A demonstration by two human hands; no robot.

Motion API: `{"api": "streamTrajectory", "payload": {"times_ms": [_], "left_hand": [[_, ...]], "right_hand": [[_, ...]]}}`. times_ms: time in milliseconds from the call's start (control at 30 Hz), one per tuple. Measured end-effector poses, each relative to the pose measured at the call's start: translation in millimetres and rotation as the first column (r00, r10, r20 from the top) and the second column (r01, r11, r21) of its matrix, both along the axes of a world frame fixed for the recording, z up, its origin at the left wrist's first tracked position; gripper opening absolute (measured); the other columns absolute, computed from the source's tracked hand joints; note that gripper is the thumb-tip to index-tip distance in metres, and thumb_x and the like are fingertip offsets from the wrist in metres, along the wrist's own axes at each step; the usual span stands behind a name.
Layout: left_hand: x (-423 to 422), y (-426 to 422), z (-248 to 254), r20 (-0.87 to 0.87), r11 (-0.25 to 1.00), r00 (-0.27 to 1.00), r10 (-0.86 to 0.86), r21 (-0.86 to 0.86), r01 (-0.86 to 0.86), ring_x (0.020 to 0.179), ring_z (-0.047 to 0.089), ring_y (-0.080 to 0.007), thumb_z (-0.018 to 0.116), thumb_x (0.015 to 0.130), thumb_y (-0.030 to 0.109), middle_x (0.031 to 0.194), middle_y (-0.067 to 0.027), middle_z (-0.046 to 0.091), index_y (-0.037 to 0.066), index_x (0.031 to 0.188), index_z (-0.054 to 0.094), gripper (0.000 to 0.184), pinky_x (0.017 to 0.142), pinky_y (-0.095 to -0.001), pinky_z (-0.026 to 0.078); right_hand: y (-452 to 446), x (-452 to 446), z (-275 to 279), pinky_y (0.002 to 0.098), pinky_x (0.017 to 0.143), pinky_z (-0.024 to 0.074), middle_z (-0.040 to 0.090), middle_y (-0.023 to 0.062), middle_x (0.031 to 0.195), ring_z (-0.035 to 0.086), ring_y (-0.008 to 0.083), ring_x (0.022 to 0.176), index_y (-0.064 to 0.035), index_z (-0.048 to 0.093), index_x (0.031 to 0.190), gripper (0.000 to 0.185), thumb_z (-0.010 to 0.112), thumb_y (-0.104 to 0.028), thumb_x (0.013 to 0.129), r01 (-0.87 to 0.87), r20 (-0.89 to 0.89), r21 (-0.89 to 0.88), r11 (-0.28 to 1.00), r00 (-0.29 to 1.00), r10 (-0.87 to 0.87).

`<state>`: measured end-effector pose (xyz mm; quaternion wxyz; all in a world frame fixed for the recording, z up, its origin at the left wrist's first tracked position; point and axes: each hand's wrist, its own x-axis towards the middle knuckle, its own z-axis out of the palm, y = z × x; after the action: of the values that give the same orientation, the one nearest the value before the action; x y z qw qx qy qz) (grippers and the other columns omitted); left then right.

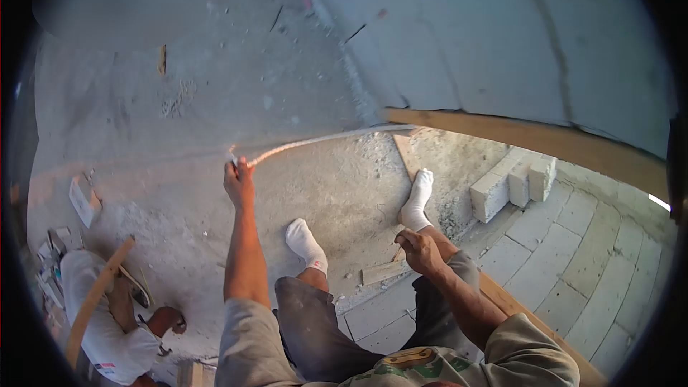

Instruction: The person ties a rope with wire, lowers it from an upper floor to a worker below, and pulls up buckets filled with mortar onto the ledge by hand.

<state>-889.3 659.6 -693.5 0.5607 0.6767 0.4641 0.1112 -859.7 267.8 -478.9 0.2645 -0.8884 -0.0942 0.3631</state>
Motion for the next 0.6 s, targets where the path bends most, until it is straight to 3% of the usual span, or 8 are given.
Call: {"api": "streamTrajectory", "payload": {"times_ms": [67, 167, 233, 300, 367, 400, 533, 600], "left_hand": [[11, -40, 97, 0.157, 0.992, 0.981, -0.111, -0.041, 0.119, 0.063, 0.056, -0.0144, 0.059, 0.089, 0.034, 0.069, -0.0071, 0.055, 0.0, 0.082, 0.05, 0.036, 0.056, -0.0314, 0.049], [27, -101, 259, 0.076, 0.882, 0.879, -0.47, 0.048, 0.468, 0.059, 0.059, -0.0231, 0.063, 0.085, 0.029, 0.066, -0.0121, 0.061, 0.002, 0.084, 0.054, 0.029, 0.055, -0.0357, 0.046], [39, -145, 369, 0.074, 0.716, 0.713, -0.697, 0.025, 0.697, 0.06, 0.061, -0.0249, 0.066, 0.084, 0.028, 0.067, -0.0131, 0.061, 0.002, 0.087, 0.055, 0.029, 0.056, -0.0354, 0.046], [48, -189, 463, 0.187, 0.549, 0.536, -0.823, 0.019, 0.836, 0.062, 0.062, -0.0227, 0.068, 0.083, 0.025, 0.07, -0.0121, 0.062, 0.002, 0.091, 0.057, 0.027, 0.058, -0.0341, 0.048], [58, -232, 518, 0.387, 0.442, 0.378, -0.841, 0.088, 0.893, 0.064, 0.063, -0.0195, 0.067, 0.085, 0.021, 0.074, -0.0117, 0.064, 0.001, 0.095, 0.058, 0.024, 0.059, -0.0326, 0.048], [71, -247, 557, 0.372, 0.354, 0.275, -0.886, 0.16, 0.922, 0.066, 0.063, -0.0153, 0.066, 0.085, 0.017, 0.078, -0.0098, 0.065, 0.0, 0.1, 0.059, 0.023, 0.061, -0.0301, 0.049], [140, -322, 645, 0.562, 0.352, 0.178, -0.808, 0.218, 0.911, 0.069, 0.06, -0.0092, 0.066, 0.085, 0.013, 0.079, -0.0044, 0.066, 0.001, 0.106, 0.063, 0.024, 0.064, -0.0247, 0.047], [189, -364, 687, 0.689, 0.39, 0.106, -0.717, 0.271, 0.88, 0.07, 0.058, -0.0071, 0.065, 0.086, 0.013, 0.079, -0.0026, 0.065, 0.001, 0.104, 0.063, 0.022, 0.064, -0.0232, 0.046]], "right_hand": [[1, 9, 54, 0.0413, 0.059, 0.0479, 0.064, 0.0148, 0.075, 0.063, 0.035, 0.067, -0.0072, 0.06, 0.089, 0.006, 0.057, -0.007, 0.084, -0.013, 0.039, -0.013, 1.0, 0.999, 0.014], [-10, 13, 142, 0.0428, 0.063, 0.0481, 0.064, 0.0158, 0.079, 0.063, 0.0358, 0.074, -0.0092, 0.061, 0.09, 0.008, 0.058, -0.011, 0.083, 0.048, 0.086, -0.005, 0.999, 0.995, -0.047], [-30, 13, 194, 0.0439, 0.065, 0.0481, 0.064, 0.0169, 0.08, 0.062, 0.0366, 0.077, -0.0104, 0.062, 0.091, 0.01, 0.058, -0.013, 0.082, 0.1, 0.129, -0.013, 0.995, 0.987, -0.097], [-56, 15, 234, 0.0449, 0.067, 0.048, 0.064, 0.0182, 0.081, 0.062, 0.0375, 0.079, -0.0116, 0.063, 0.091, 0.011, 0.057, -0.016, 0.082, 0.153, 0.197, -0.039, 0.988, 0.97, -0.142], [-78, 23, 281, 0.0452, 0.07, 0.0478, 0.064, 0.0188, 0.084, 0.062, 0.0387, 0.08, -0.0106, 0.064, 0.093, 0.017, 0.053, -0.019, 0.084, 0.305, 0.296, -0.051, 0.951, 0.914, -0.277], [-96, 26, 294, 0.0454, 0.07, 0.0476, 0.064, 0.0189, 0.085, 0.062, 0.0387, 0.081, -0.0104, 0.065, 0.094, 0.018, 0.052, -0.019, 0.084, 0.374, 0.362, -0.033, 0.927, 0.869, -0.337], [-162, 34, 325, 0.046, 0.072, 0.0473, 0.065, 0.0194, 0.088, 0.062, 0.0389, 0.083, -0.0093, 0.066, 0.095, 0.022, 0.05, -0.02, 0.085, 0.703, 0.485, 0.011, 0.711, 0.618, -0.619], [-190, 54, 329, 0.044, 0.078, 0.0474, 0.065, 0.0168, 0.095, 0.061, 0.0369, 0.089, -0.0107, 0.067, 0.095, 0.023, 0.049, -0.023, 0.086, 0.784, 0.488, 0.09, 0.614, 0.503, -0.714]]}}
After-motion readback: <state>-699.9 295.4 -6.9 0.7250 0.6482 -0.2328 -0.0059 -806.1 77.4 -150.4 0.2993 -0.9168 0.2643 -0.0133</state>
